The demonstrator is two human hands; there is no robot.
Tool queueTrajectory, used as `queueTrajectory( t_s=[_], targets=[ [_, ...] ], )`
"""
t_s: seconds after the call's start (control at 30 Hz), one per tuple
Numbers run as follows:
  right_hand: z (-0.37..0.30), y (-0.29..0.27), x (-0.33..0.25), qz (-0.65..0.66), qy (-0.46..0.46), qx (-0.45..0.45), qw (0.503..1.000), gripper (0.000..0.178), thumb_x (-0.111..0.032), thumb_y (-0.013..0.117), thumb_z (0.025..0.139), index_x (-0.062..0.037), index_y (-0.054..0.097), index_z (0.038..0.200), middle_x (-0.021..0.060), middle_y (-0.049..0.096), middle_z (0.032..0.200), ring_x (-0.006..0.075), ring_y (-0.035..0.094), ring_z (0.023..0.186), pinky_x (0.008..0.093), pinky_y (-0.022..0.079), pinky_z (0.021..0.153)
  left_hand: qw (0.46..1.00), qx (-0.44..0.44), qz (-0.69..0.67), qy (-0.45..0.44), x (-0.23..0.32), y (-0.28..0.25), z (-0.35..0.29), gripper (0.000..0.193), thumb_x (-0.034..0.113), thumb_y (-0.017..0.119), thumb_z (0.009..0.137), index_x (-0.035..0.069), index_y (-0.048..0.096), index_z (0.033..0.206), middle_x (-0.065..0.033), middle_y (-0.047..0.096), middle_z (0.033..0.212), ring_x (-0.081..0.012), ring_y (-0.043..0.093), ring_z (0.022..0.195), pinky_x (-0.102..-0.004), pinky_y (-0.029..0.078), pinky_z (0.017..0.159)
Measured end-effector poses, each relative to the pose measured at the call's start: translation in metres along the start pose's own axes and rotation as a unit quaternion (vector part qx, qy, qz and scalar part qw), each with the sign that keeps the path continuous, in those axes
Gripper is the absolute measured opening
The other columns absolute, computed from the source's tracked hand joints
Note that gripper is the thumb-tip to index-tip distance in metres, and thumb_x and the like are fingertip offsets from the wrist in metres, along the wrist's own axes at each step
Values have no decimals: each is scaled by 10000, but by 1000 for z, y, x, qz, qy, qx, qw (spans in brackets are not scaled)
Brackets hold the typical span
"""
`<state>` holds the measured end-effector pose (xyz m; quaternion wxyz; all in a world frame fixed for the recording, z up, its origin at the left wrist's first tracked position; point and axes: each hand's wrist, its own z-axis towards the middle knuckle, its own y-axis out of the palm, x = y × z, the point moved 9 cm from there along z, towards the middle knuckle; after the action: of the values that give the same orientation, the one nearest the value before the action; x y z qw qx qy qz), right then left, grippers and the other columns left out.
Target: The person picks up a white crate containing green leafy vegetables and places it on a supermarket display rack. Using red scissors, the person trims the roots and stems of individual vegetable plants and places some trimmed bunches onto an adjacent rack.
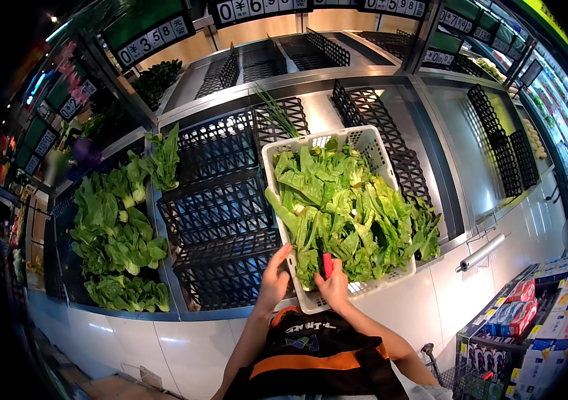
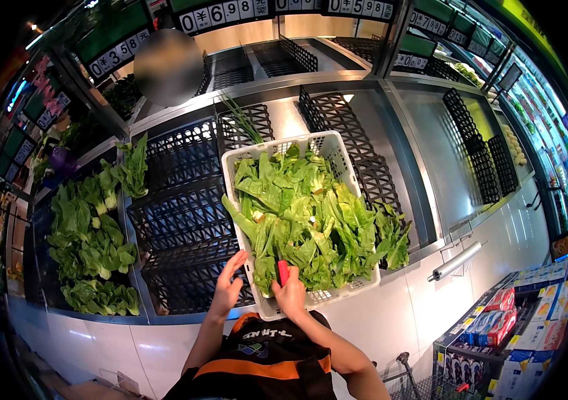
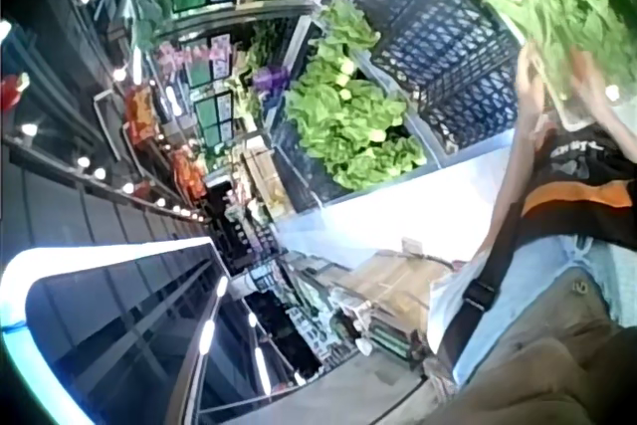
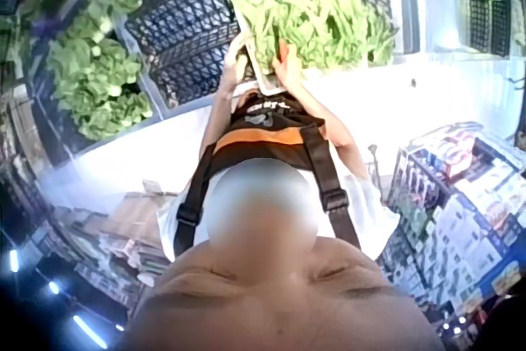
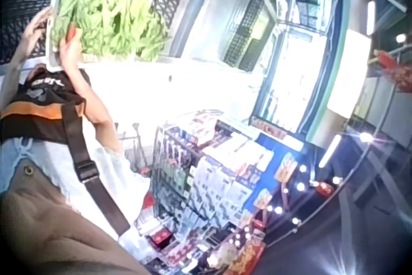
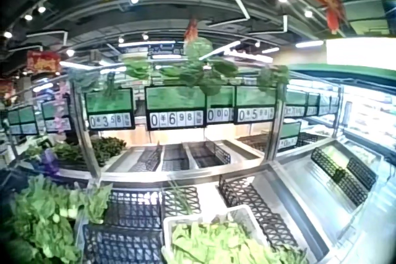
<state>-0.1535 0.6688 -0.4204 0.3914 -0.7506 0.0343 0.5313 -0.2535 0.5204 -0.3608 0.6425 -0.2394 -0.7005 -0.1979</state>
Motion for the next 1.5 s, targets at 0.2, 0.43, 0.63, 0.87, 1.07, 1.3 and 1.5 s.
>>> queueTrajectory(
  t_s=[0.2, 0.43, 0.63, 0.87, 1.07, 1.3, 1.5],
  targets=[
    [-2, 0, -6, -7, -17, -44, 999, 477, -208, 756, 779, -43, 424, 1079, 221, 611, 733, 449, 607, 688, 493, 477, 627, 999, 50, 7, -17, -20, -28, -19, 568, -128, 368, 863, -1, 408, 1416, -146, 460, 1421, -234, 474, 1294, -315, 369, 1035],
    [5, 21, -16, -88, 0, -83, 993, 535, -263, 760, 762, -54, 416, 1115, 247, 650, 850, 473, 628, 766, 539, 481, 674, 998, 36, -9, -43, -33, -20, -29, 448, -35, 416, 950, 14, 437, 1395, -116, 508, 1374, -184, 553, 1187, -306, 403, 986],
    [7, 7, -12, -35, 25, -34, 998, 533, -256, 756, 736, -83, 422, 1114, 212, 644, 802, 435, 626, 765, 507, 478, 693, 998, 58, 6, -25, -27, -25, -28, 411, -86, 420, 940, -6, 498, 1336, -132, 536, 1305, -193, 605, 1115, -281, 453, 920],
    [21, -26, -3, 107, 4, -40, 994, 512, -189, 838, 673, -52, 467, 998, 76, 538, 764, 207, 510, 678, 355, 461, 666, 998, 8, 31, -46, -20, -18, -27, 376, -4, 408, 983, -13, 479, 1352, -118, 501, 1336, -189, 575, 1165, -296, 437, 956],
    [30, -52, -21, 284, 95, -90, 950, 474, -92, 857, 673, -117, 460, 932, -48, 430, 769, 75, 422, 669, 243, 380, 604, 997, 2, -9, -72, -33, 12, -26, 460, 124, 543, 978, -26, 427, 1396, -134, 451, 1356, -226, 517, 1226, -306, 453, 957],
    [36, -73, -52, 337, 94, -111, 930, 453, -56, 834, 704, -137, 452, 934, -67, 431, 757, 44, 449, 637, 209, 378, 543, 996, 13, -25, -90, -17, 44, -17, 846, 382, 660, 917, -32, 202, 1496, -235, 283, 1453, -303, 269, 1393, -376, 355, 1064],
    [25, -87, -108, 318, -2, -131, 939, 449, -112, 832, 747, -102, 474, 1019, -51, 442, 867, 40, 432, 700, 201, 378, 612, 974, -30, -200, -100, 55, 59, -15, 778, 103, 645, 919, 2, 149, 1510, -134, 372, 1456, -190, 383, 1330, -324, 326, 1088]
  ],
)
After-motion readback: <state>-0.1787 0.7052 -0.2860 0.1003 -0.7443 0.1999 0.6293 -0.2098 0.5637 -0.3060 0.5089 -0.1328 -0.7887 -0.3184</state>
